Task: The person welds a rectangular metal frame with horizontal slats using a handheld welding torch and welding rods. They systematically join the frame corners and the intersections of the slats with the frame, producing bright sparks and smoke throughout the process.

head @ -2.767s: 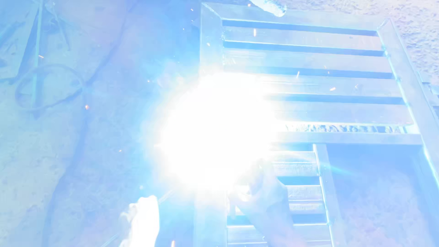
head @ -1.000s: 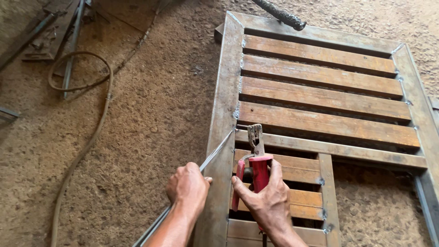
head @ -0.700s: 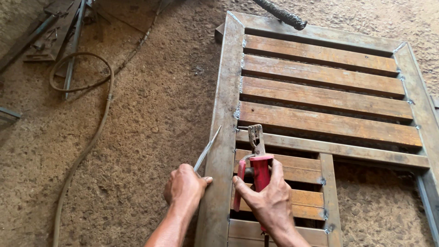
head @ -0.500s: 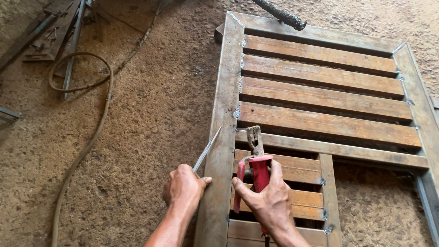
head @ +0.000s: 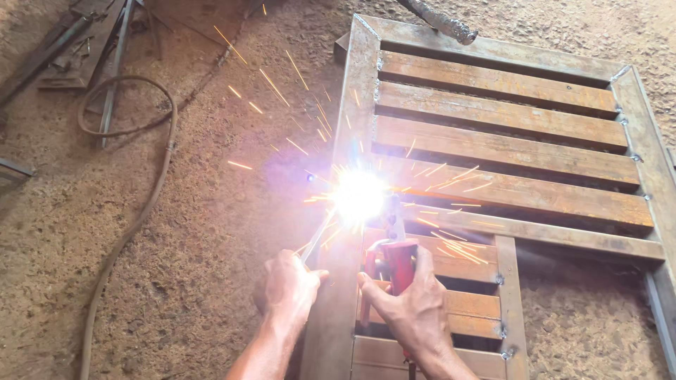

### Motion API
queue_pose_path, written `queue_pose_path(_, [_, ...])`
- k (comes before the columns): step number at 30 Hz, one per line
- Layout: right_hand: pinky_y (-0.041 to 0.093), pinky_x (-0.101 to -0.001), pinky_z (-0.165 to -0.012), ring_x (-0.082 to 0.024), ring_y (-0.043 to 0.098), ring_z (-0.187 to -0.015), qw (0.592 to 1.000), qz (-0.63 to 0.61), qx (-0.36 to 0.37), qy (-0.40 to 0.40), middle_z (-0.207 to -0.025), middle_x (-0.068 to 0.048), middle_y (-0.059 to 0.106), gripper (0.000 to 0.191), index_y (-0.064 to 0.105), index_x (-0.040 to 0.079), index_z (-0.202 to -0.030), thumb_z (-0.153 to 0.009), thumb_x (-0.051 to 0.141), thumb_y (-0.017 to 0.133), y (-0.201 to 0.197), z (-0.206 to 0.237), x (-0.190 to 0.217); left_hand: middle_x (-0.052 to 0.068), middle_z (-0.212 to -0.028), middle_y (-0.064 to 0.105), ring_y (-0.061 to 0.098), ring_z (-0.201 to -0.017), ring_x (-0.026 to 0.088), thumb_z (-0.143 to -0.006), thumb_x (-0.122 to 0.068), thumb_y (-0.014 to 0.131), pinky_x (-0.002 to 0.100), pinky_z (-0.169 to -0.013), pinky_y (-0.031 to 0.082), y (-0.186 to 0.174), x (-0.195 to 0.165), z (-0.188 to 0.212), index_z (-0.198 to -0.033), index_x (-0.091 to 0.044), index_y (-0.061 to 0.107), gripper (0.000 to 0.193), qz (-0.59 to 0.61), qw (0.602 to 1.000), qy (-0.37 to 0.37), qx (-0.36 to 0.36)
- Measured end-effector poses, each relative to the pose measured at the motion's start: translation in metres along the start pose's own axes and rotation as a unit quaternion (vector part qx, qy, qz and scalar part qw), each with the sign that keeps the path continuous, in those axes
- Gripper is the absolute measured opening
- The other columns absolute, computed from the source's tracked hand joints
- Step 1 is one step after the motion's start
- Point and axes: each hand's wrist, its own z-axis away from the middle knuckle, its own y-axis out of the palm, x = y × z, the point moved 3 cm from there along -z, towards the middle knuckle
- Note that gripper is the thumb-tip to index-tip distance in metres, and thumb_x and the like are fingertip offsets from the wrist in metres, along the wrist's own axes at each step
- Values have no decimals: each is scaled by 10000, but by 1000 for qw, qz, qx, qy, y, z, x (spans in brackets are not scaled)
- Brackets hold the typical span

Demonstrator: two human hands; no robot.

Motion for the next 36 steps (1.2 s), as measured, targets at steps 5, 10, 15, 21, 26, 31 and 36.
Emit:
queue_pose_path(5, [600,-394,-729,-225,778,-721,1000,16,9,15,-779,-86,789,718,564,118,-1183,-666,493,892,0,1,3,132,-980,789,769,-915,316,-755,-439,878,454,-805,596,-8,-3,5,-909,-136,822,344,-2,1000,5,4])
queue_pose_path(10, [604,-396,-723,-222,784,-737,1000,-16,8,-9,-862,-57,788,705,589,149,-1207,-651,478,874,-2,2,7,178,-937,774,762,-896,353,-747,-432,890,479,-775,594,-6,0,4,-888,-108,811,363,5,999,29,-26])
queue_pose_path(15, [600,-386,-755,-219,782,-789,1000,-6,20,20,-877,-77,789,711,572,153,-1204,-658,500,869,-2,1,3,171,-897,775,778,-861,348,-737,-385,902,459,-765,594,5,3,-5,-838,-78,820,333,29,999,25,-27])
queue_pose_path(21, [587,-406,-773,-270,758,-824,1000,18,5,7,-931,-116,741,704,560,133,-1228,-689,446,886,5,2,-7,191,-865,766,769,-827,333,-726,-368,925,442,-720,593,9,4,-12,-873,-15,766,414,53,997,51,-33])
queue_pose_path(26, [655,-379,-774,-269,799,-841,998,-57,10,-5,-969,-112,777,806,473,111,-1296,-662,468,822,8,-1,-17,132,-847,774,756,-787,287,-763,-414,878,443,-697,576,6,4,-6,-860,-68,778,373,34,999,35,-18])
queue_pose_path(31, [605,-411,-790,-282,784,-832,999,-8,-16,-38,-935,-130,785,772,513,68,-1217,-656,463,867,4,-3,-16,114,-881,782,770,-804,277,-762,-438,864,445,-712,585,1,1,0,-875,-99,771,369,27,999,21,-8])
queue_pose_path(36, [620,-394,-767,-265,816,-808,999,-33,13,4,-884,-119,809,769,531,102,-1229,-662,502,864,5,1,-11,148,-933,781,755,-875,320,-754,-430,891,453,-760,579,-4,-1,2,-913,-85,777,396,11,1000,19,-22])
